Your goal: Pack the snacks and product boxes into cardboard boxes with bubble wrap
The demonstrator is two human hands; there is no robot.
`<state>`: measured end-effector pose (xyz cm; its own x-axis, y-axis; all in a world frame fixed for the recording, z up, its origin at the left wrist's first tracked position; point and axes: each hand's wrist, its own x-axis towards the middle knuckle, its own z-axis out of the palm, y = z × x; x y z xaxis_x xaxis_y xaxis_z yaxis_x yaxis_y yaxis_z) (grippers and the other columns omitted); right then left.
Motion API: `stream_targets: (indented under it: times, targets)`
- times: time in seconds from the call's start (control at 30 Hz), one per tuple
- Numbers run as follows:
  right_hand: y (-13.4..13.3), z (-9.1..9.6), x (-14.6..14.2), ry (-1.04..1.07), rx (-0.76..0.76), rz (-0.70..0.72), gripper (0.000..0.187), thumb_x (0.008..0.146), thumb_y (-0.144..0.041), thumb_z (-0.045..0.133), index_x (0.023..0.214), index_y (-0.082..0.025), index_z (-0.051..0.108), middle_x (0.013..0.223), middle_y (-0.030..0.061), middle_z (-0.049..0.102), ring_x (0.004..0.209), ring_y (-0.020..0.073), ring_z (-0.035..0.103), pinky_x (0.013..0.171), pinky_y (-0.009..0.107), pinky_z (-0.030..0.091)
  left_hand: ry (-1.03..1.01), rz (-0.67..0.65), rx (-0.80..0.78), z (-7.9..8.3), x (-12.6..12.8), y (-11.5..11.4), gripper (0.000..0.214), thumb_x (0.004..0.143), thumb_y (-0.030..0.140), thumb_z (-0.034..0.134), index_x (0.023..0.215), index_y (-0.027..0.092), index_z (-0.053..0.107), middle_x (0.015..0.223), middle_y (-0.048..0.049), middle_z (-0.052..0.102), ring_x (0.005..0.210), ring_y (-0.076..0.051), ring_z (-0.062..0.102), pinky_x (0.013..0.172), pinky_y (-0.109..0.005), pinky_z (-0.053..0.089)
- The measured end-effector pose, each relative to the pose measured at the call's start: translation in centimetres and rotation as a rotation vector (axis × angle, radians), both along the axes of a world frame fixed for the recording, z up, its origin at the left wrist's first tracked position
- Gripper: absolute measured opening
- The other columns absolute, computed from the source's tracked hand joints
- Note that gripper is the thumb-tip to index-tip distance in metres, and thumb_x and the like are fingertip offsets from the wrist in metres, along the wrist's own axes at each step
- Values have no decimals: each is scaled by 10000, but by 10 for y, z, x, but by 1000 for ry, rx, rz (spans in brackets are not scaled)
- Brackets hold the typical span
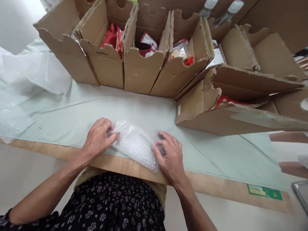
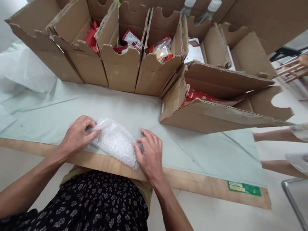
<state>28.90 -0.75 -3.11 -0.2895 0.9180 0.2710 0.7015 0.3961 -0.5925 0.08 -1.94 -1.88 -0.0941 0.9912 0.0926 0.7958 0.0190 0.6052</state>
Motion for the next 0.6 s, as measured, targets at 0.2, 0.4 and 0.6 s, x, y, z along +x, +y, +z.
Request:
stream_targets:
  times: [0.2, 0.4, 0.6]
  targets:
    - [-18, 42, 9, 446, -382, -92, 256, 917, -379, 693, 1119, -234, 637, 846, 11, 727, 752, 170, 687, 687, 279, 535, -357, 4, -67, 36, 1, 7, 366, 873, 389, 651, 1182, 195, 611, 752, 37, 624, 647, -136, 565, 627, -259, 455]
    - [-46, 34, -11, 482, -626, 9, 644, 964, -334, 608, 1574, -242, 425, 745, -53, 598, 624, 120, 558, 615, 258, 498, 22, -214, -20, 37, 25, 84, 529, 837, 221, 721, 1352, 179, 611, 1055, -63, 729, 958, -243, 663, 918, -404, 517]
    - [-51, 19, -22, 593, -825, -65, 418, 927, -404, 623, 1265, -181, 724, 689, -20, 621, 586, 126, 591, 545, 251, 504, 77, -451, 283, 16, 23, 39, 408, 909, 137, 581, 1314, 166, 623, 1272, -142, 675, 1206, -314, 599, 1064, -544, 484]
